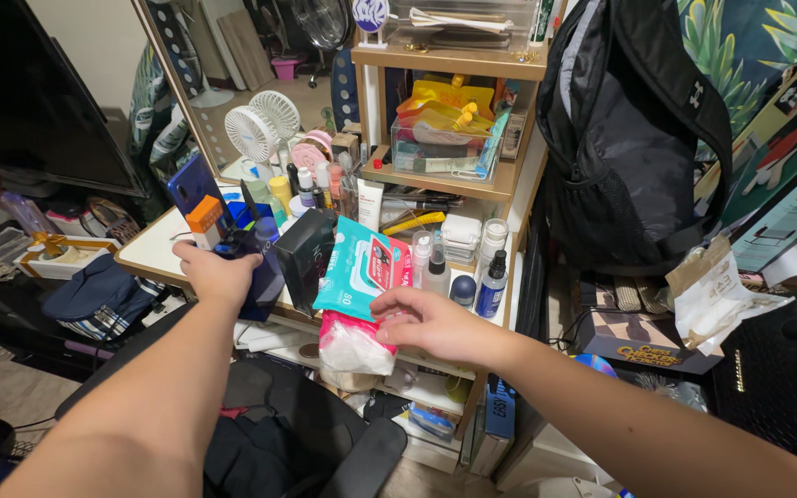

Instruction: The person removes various items from a wooden shelf, including boxes, pouches, and a jar, then wipes the shelf surface with a tissue. The person handles items one at a time and places them on the floor or nearby surfaces before cleaning.

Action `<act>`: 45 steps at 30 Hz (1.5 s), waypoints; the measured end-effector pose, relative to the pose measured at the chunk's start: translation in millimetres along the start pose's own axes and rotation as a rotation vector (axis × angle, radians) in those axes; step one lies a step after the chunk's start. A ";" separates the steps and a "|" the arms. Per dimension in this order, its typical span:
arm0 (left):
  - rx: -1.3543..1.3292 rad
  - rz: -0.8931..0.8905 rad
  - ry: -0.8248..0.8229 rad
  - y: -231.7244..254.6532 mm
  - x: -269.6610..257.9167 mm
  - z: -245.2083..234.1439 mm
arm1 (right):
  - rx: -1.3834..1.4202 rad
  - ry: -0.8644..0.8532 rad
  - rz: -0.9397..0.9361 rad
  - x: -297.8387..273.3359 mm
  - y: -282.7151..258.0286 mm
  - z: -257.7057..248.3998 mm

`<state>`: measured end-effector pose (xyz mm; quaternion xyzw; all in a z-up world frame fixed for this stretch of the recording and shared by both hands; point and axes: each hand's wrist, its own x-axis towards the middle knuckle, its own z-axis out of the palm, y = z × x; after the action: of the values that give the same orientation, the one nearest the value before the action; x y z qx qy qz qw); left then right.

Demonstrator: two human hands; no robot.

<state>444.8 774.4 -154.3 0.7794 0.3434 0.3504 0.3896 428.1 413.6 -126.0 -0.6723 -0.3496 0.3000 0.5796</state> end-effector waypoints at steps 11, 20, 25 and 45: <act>-0.047 -0.031 -0.120 -10.5 12.5 18.9 | 0.027 0.014 0.018 -11.9 10.3 -0.5; -0.067 0.069 -0.119 -12.4 -37.3 3.0 | -0.039 0.026 0.014 -16.7 14.4 1.1; 0.025 0.095 -0.068 9.4 -82.3 -14.2 | -0.022 -0.023 0.004 -43.0 11.1 -5.7; 0.123 0.087 -0.114 109.7 -374.1 -83.4 | -0.174 -0.123 -0.082 -228.0 -11.0 -31.9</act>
<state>211.7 452.0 -128.0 0.8348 0.3072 0.3004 0.3441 321.3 210.0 -110.8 -0.6854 -0.4365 0.2854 0.5083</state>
